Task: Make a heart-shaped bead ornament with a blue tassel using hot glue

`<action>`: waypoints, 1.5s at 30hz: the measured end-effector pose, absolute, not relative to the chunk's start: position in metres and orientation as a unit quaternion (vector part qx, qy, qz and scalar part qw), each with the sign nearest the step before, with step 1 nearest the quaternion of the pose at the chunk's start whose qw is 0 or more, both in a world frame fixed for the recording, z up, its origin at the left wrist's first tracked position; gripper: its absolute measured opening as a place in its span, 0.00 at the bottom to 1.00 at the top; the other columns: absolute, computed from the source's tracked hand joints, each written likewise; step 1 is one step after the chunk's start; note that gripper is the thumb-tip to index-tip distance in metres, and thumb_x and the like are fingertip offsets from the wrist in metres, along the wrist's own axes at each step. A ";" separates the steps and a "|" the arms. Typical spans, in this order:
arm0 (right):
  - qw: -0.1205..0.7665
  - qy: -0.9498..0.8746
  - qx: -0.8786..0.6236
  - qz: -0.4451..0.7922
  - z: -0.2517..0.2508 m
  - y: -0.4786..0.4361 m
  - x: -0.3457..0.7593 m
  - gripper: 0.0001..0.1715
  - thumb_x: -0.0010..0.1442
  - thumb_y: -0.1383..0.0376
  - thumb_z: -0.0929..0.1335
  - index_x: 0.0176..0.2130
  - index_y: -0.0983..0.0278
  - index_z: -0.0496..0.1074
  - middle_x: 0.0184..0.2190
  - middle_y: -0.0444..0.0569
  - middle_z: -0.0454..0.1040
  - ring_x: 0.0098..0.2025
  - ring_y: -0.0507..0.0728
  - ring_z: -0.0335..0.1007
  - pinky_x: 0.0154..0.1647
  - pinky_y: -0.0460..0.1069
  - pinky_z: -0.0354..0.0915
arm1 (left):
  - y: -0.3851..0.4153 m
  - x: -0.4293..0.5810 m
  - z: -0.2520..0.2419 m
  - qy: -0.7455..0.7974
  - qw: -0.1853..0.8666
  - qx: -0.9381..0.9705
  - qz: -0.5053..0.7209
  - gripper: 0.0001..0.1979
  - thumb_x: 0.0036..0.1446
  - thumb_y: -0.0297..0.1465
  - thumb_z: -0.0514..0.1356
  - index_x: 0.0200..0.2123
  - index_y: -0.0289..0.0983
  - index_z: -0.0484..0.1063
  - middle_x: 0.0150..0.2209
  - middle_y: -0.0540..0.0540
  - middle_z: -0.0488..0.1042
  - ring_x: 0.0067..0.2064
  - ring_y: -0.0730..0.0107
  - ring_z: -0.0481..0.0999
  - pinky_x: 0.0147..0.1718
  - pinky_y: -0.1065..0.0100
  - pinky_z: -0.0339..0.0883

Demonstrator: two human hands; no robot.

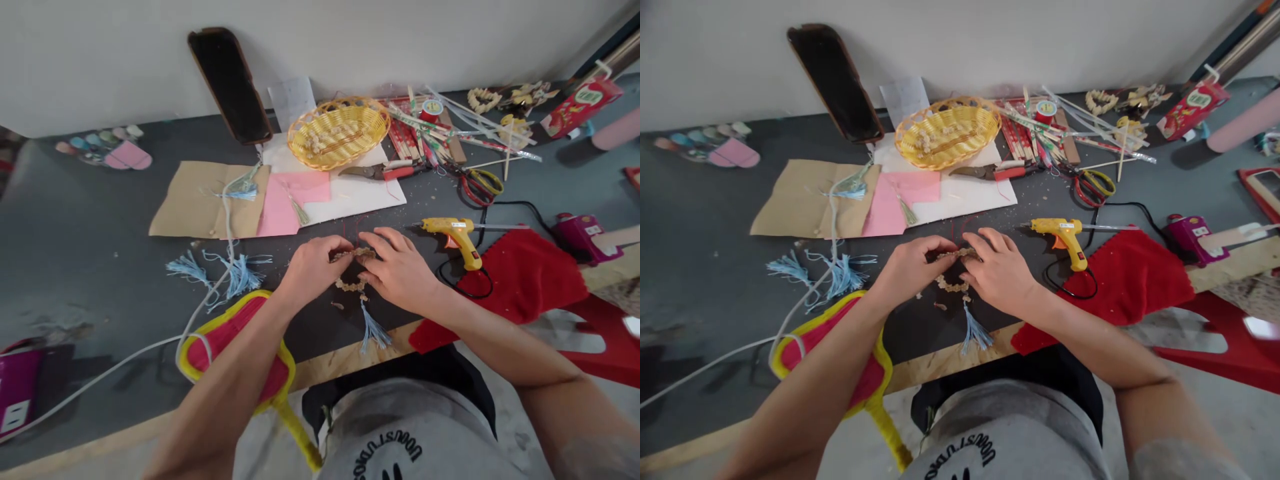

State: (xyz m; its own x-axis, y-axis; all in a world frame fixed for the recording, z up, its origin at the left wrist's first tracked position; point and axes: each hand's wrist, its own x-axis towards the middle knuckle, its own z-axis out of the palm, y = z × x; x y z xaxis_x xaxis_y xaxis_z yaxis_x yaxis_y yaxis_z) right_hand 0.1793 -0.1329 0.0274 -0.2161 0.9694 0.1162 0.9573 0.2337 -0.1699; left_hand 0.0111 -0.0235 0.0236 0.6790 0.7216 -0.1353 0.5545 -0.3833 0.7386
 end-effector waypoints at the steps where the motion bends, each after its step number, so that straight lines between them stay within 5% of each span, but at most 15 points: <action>1: 0.102 -0.778 -0.619 0.028 0.027 -0.133 0.179 0.17 0.67 0.60 0.64 0.47 0.64 0.77 0.62 0.55 0.66 0.63 0.68 0.54 0.60 0.63 0.61 | -0.023 0.011 0.023 0.390 0.420 0.812 0.111 0.11 0.57 0.36 0.60 0.41 0.40 0.77 0.39 0.49 0.81 0.40 0.65 0.79 0.39 0.66 0.68; 10: 0.168 -0.747 -0.642 0.027 0.023 -0.129 0.173 0.15 0.66 0.61 0.65 0.41 0.64 0.80 0.56 0.53 0.73 0.59 0.66 0.59 0.55 0.61 0.64 | -0.017 0.009 0.025 0.371 0.589 0.708 0.120 0.18 0.51 0.40 0.65 0.42 0.35 0.75 0.40 0.44 0.80 0.39 0.65 0.77 0.39 0.65 0.71; 18: 0.215 -0.708 -0.672 -0.008 0.012 -0.124 0.167 0.13 0.65 0.57 0.67 0.37 0.58 0.80 0.53 0.45 0.76 0.58 0.63 0.61 0.54 0.60 0.59 | -0.016 0.008 0.022 0.373 0.622 0.678 0.118 0.21 0.50 0.42 0.67 0.43 0.34 0.74 0.40 0.44 0.79 0.39 0.65 0.77 0.40 0.65 0.70; 25: 0.223 -0.709 -0.668 -0.030 0.010 -0.126 0.166 0.07 0.61 0.63 0.69 0.34 0.56 0.79 0.50 0.42 0.77 0.56 0.62 0.61 0.54 0.58 0.56 | -0.014 0.007 0.024 0.365 0.560 0.733 0.129 0.17 0.59 0.43 0.58 0.34 0.35 0.76 0.31 0.48 0.77 0.33 0.70 0.72 0.32 0.70 0.64; 36: 0.204 -0.729 -0.646 -0.100 0.021 -0.123 0.165 0.05 0.60 0.65 0.69 0.31 0.59 0.75 0.46 0.46 0.76 0.49 0.61 0.61 0.44 0.55 0.54 | -0.010 0.007 0.011 0.355 0.494 0.780 0.142 0.13 0.58 0.38 0.58 0.34 0.36 0.77 0.29 0.50 0.77 0.30 0.72 0.70 0.29 0.71 0.59; 45: 0.166 -0.772 -0.609 -0.067 0.028 -0.105 0.163 0.07 0.58 0.71 0.65 0.29 0.61 0.69 0.26 0.45 0.76 0.35 0.57 0.66 0.38 0.53 0.51 | -0.010 0.008 0.015 0.368 0.454 0.804 0.109 0.11 0.57 0.35 0.57 0.33 0.38 0.78 0.27 0.51 0.75 0.29 0.72 0.69 0.27 0.71 0.57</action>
